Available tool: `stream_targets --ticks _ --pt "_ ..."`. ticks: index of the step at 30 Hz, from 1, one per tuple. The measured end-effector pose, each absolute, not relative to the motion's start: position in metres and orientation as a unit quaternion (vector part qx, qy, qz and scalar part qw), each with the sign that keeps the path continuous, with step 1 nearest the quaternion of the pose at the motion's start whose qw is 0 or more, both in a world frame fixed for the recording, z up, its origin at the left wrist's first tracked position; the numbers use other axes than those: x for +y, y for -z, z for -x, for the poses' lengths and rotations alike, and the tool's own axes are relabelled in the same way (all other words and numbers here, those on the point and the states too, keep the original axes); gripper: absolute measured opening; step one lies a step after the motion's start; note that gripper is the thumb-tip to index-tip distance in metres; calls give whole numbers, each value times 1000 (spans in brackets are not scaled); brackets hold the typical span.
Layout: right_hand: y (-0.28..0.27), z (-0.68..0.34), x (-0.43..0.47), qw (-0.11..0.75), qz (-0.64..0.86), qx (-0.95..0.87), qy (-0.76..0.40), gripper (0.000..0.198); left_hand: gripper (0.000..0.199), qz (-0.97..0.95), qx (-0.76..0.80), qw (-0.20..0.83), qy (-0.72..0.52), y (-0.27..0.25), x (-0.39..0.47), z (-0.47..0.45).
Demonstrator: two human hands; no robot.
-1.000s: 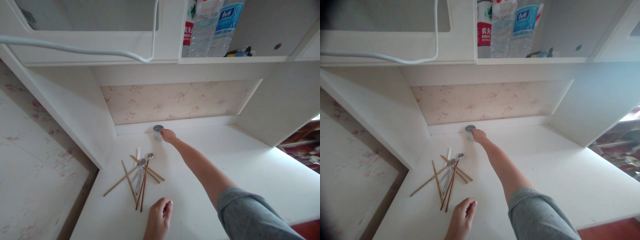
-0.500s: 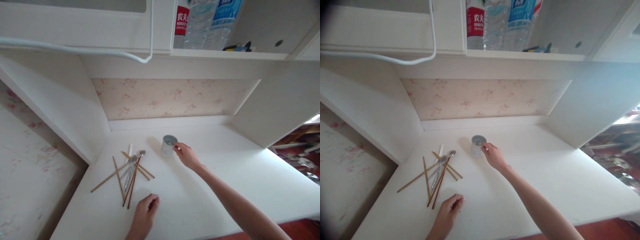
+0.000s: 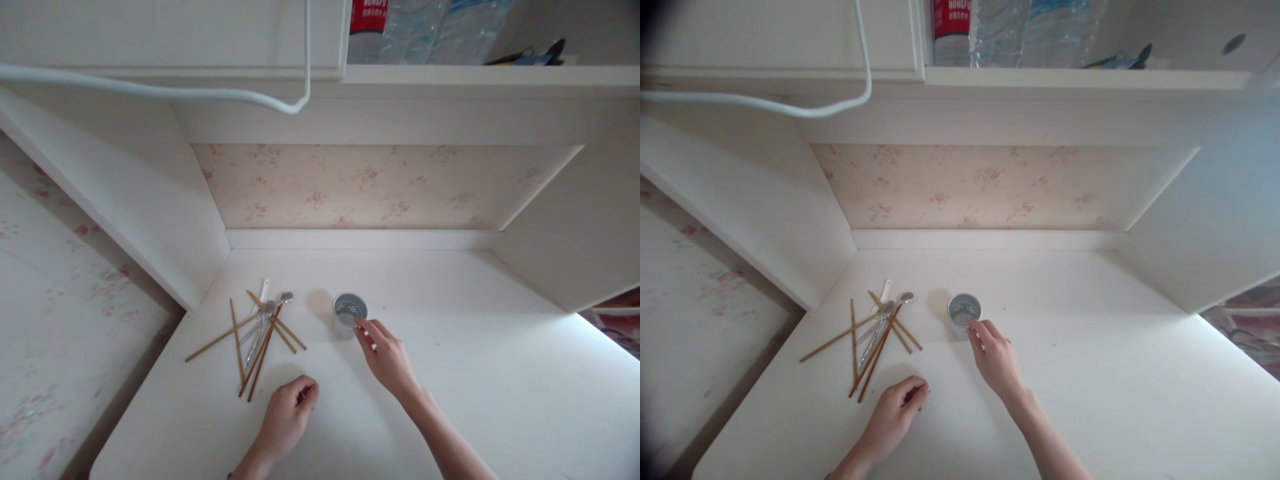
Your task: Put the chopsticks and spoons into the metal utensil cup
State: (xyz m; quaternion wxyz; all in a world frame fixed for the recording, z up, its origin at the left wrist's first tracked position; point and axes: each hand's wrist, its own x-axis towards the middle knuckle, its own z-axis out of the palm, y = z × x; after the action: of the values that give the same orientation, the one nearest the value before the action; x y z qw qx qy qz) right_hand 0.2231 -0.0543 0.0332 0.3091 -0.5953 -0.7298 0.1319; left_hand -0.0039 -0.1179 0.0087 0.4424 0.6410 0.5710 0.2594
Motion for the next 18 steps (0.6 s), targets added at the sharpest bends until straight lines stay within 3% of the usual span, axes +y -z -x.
stream_targets --ticks 10,14,18 --pt "9 -228 -88 403 622 -645 -186 29 38 -625 584 445 -265 -8 -120 2" --pt "23 -222 -100 313 617 -679 -247 35 37 -643 602 404 -247 -5 -114 -3" --pt "15 -214 -98 220 614 -729 -208 35 37 -656 625 356 -226 -6 -107 -9"
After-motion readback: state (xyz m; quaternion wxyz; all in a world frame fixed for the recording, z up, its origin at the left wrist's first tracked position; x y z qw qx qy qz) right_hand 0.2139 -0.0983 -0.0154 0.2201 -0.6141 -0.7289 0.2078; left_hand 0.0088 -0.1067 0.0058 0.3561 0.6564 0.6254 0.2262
